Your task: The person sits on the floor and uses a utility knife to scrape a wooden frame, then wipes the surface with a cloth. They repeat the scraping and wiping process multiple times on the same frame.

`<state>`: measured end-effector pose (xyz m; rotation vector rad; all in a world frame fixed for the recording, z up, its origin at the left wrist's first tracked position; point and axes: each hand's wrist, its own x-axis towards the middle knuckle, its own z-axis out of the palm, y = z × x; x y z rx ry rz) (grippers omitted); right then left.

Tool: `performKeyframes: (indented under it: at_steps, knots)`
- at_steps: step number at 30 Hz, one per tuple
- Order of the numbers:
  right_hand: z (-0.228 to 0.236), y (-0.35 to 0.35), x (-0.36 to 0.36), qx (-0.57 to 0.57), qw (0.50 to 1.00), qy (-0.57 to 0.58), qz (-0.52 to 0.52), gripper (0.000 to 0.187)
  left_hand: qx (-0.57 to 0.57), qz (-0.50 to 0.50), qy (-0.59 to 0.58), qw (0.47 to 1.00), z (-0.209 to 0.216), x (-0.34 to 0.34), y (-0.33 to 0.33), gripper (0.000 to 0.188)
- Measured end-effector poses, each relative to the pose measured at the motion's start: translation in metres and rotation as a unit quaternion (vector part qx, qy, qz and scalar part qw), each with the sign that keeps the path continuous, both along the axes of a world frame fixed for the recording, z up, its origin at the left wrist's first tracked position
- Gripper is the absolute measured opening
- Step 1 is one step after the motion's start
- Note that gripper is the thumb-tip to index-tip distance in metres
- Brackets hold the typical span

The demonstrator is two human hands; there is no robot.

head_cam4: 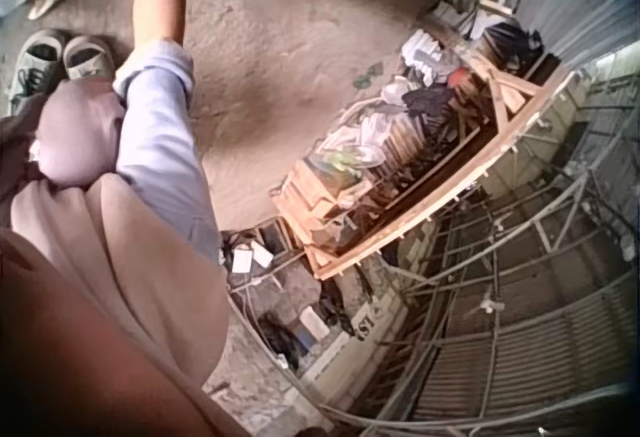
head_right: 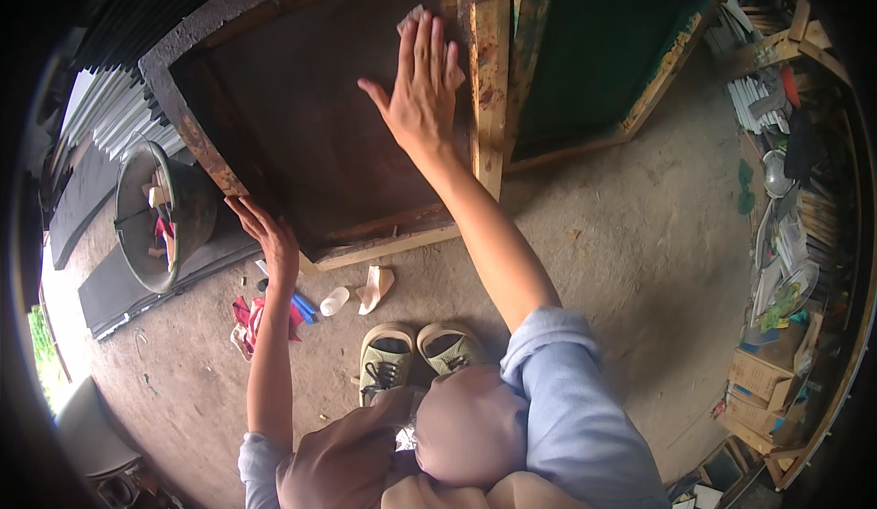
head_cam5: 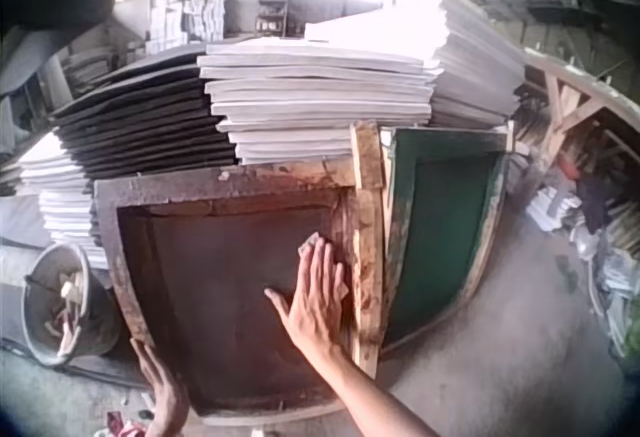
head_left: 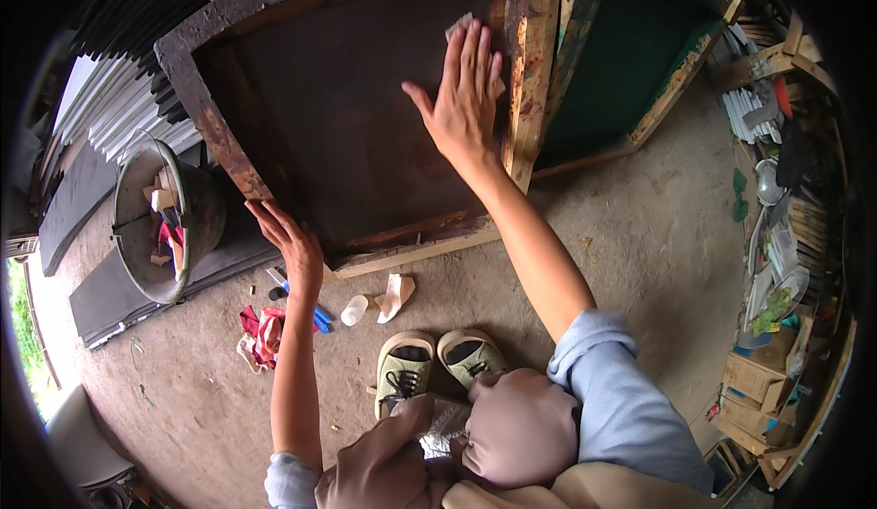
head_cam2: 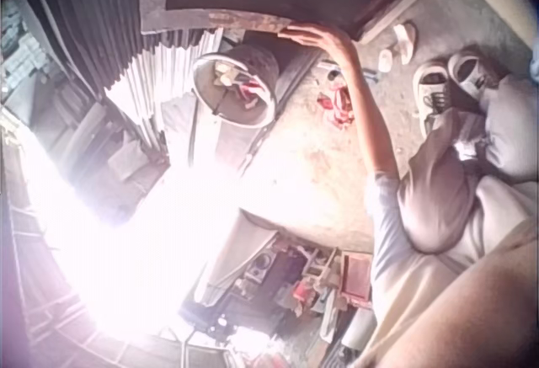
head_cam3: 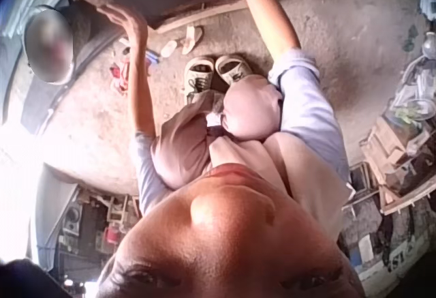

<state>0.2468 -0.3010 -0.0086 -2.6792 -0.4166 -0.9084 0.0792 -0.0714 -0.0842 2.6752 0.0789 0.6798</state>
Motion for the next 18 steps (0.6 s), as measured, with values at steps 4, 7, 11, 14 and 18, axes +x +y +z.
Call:
performKeyframes:
  at_steps: [4, 7, 11, 14, 18]
  knots:
    - [-0.076, -0.038, -0.076, -0.043, 0.987, 0.127, 0.087, 0.092, 0.011, -0.006, -0.019, 1.0, -0.002, 0.005, -0.004, 0.078]
    - [-0.084, -0.056, -0.079, -0.107, 0.986, 0.108, 0.075, 0.094, 0.009, -0.002, -0.014, 1.0, -0.004, 0.004, -0.005, 0.078]
    - [-0.006, -0.018, 0.002, 0.001, 0.999, -0.011, 0.036, 0.094, 0.013, -0.002, -0.011, 1.0, -0.001, 0.003, -0.002, 0.077]
    - [-0.007, -0.005, 0.001, 0.009, 0.999, -0.02, 0.028, 0.094, 0.015, -0.006, -0.015, 1.0, 0.0, 0.002, -0.001, 0.077]
    - [-0.103, -0.044, -0.089, -0.088, 0.978, 0.126, 0.139, 0.095, 0.0, -0.011, -0.018, 1.0, -0.003, 0.006, -0.004, 0.077]
